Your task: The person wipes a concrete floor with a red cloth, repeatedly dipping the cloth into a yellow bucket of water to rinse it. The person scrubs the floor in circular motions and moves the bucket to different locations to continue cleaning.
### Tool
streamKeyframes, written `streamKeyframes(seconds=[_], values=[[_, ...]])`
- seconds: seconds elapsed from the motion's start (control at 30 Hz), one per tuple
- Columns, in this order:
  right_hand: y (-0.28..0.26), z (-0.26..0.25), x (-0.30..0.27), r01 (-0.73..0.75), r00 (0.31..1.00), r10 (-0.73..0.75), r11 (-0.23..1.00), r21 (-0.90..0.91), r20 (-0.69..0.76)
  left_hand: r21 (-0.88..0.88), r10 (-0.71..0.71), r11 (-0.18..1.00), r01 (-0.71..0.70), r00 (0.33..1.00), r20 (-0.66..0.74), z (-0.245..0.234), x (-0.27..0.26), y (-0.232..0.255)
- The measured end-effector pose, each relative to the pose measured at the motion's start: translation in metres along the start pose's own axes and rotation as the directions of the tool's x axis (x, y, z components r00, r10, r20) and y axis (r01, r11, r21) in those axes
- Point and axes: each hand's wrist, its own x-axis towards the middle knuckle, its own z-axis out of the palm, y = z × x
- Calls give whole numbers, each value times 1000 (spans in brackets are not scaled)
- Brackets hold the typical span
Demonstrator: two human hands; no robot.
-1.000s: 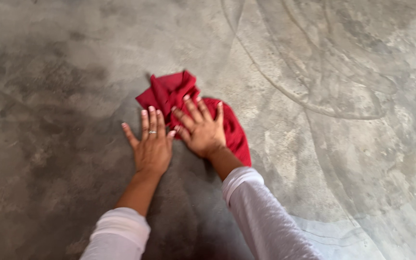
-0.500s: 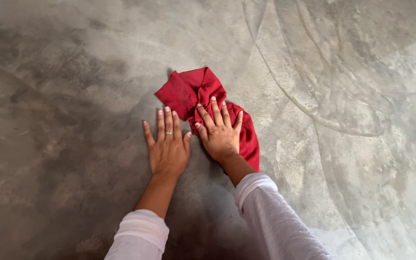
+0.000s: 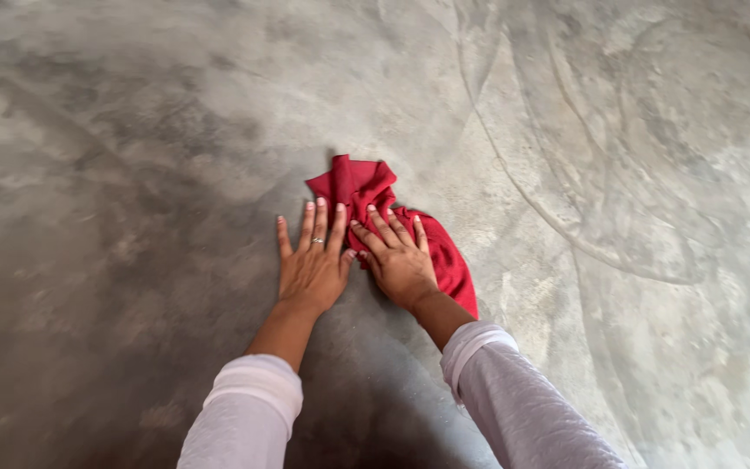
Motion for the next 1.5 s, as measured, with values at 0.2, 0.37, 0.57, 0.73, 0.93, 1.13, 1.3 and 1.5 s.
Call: streamKeyframes(seconds=[0.2, 0.37, 0.57, 0.73, 0.93, 1.13, 1.3, 1.5], values=[[-10, 1, -10, 37, 995, -29, 996, 82, -97, -16, -119, 991, 135, 915, 386, -31, -18, -1], [-19, 1, -30, 48, 999, -53, 951, 305, 7, 108, -290, 957, 270, 864, 412, -72, -38, -9], [1, -16, -33, -327, 941, 48, 383, 864, 335, 146, -277, 960, 238, 878, 390, -126, -66, 25], [-8, -31, -45, -273, 959, -4, 256, 927, 284, 220, -273, 954, 202, 889, 368, -152, -91, 54], [-36, -84, -42, 5, 995, -95, 420, 907, 39, 358, -351, 901, 245, 896, 271, -203, -104, 82], [-72, -159, -38, 95, 985, -159, 180, 979, -66, 478, -347, 850, 222, 919, 190, -269, -127, 106], [-103, -205, -45, 187, 964, -185, -41, 981, -192, 370, -345, 875, 312, 938, 23, -310, -147, 105], [-136, -251, -62, 348, 929, -156, 64, 935, -335, 116, -284, 931, 345, 887, -364, -328, -183, 89]])
